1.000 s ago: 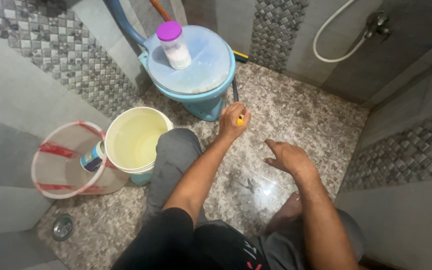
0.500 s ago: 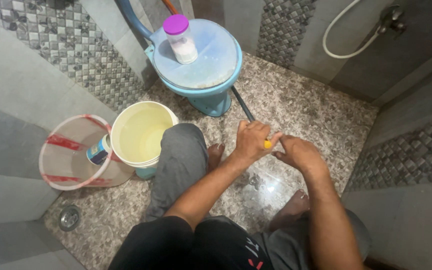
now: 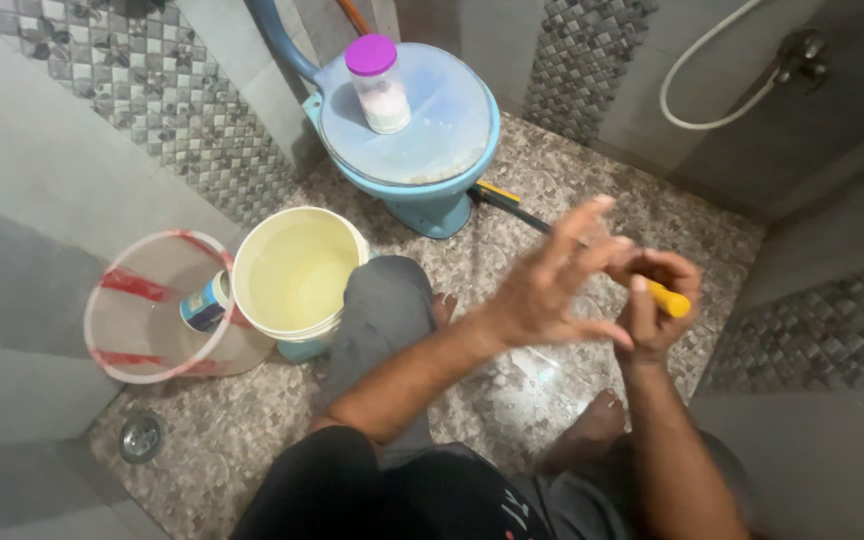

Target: The person assembles a squeegee by inserting the handle into the head and then uses the tool to scrub the bathroom floor near a toilet.

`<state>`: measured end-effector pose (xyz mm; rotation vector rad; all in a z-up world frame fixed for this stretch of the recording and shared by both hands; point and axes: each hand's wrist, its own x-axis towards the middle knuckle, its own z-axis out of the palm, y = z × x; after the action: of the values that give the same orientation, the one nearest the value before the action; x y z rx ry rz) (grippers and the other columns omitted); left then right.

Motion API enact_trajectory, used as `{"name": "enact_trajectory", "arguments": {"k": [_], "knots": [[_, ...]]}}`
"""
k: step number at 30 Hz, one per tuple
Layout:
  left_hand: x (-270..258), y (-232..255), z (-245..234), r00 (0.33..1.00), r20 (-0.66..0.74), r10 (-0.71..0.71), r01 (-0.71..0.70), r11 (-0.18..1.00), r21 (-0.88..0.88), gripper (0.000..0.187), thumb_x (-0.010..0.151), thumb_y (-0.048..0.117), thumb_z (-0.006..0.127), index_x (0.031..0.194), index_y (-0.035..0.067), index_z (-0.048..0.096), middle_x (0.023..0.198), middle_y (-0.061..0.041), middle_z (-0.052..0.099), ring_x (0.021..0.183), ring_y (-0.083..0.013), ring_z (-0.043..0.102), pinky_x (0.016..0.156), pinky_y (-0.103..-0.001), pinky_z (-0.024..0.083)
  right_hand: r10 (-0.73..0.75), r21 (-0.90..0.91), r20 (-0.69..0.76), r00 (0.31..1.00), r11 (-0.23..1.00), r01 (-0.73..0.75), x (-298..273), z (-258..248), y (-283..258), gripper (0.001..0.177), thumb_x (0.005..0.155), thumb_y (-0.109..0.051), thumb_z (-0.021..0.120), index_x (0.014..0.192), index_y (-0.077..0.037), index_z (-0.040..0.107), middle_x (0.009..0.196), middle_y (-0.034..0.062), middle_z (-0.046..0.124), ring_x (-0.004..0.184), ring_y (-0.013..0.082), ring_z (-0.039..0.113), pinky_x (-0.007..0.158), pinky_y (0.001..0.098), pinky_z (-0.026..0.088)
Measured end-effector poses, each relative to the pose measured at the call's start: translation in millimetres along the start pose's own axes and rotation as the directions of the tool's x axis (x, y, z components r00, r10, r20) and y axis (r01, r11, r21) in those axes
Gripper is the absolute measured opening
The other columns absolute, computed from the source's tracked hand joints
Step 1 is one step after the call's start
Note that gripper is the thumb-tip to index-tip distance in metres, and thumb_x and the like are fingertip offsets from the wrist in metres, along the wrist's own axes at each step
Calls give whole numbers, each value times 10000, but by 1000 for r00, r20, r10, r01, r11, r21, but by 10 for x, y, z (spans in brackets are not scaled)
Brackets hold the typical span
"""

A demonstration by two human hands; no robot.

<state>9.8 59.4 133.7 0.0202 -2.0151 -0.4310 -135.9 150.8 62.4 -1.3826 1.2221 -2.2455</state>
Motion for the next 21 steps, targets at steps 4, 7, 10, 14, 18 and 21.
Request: {"name": "enact_trajectory", "arguments": {"k": [4, 7, 10, 14, 18, 21], "knots": [[-50, -912, -423, 957, -289, 10, 43, 984, 176, 470, 1033, 337, 648, 1356, 31, 496, 1490, -171, 495, 1381, -375, 561, 1116, -464, 559, -113, 167, -45, 993, 979, 119, 208, 93, -2, 274, 1039, -273, 577, 929, -24, 544, 753, 93, 565, 622, 138, 566, 623, 341, 551], [-286, -1385, -618, 893, -347, -288, 366, 912, 186, 331, 1014, 231, 664, 1253, 29, 557, 1427, -218, 535, 1120, -293, 684, 887, -363, 627, -50, 238, -60, 997, 969, 63, 408, 226, 90, 366, 1005, -331, 560, 786, -43, 503, 611, 56, 463, 467, 93, 413, 442, 281, 408], [-462, -1772, -573, 747, -430, -507, 563, 826, 3, 318, 982, 146, 650, 1260, 10, 576, 1366, -187, 568, 883, -220, 737, 689, -313, 621, -2, 270, -55, 998, 963, 16, 695, 372, 370, 360, 1002, -332, 571, 798, -47, 487, 608, 43, 412, 467, 99, 340, 456, 283, 321], [-493, -1927, -428, 753, -327, -570, 593, 804, -37, 262, 959, 101, 686, 1204, 39, 619, 1281, -117, 619, 827, -178, 726, 660, -294, 583, -16, 365, -91, 996, 930, 48, 811, 565, 948, 308, 974, -304, 558, 814, -50, 487, 649, 55, 420, 483, 121, 360, 475, 285, 340], [-409, -1934, -397, 800, -257, -542, 554, 832, -27, 208, 936, 90, 695, 1135, 50, 649, 1202, -86, 659, 797, -176, 728, 607, -285, 533, -22, 274, -249, 968, 957, 92, 717, 664, 1516, 313, 1007, -278, 527, 797, -47, 497, 618, 37, 421, 540, 131, 364, 507, 312, 395], [-353, -1941, -441, 788, -251, -563, 570, 820, -50, 171, 930, 82, 695, 1093, 48, 658, 1180, -87, 667, 781, -181, 720, 595, -278, 539, -28, 199, -130, 991, 978, 54, 523, 797, 1739, 244, 952, -246, 536, 832, -37, 499, 705, 56, 450, 619, 150, 395, 640, 343, 424]]}}
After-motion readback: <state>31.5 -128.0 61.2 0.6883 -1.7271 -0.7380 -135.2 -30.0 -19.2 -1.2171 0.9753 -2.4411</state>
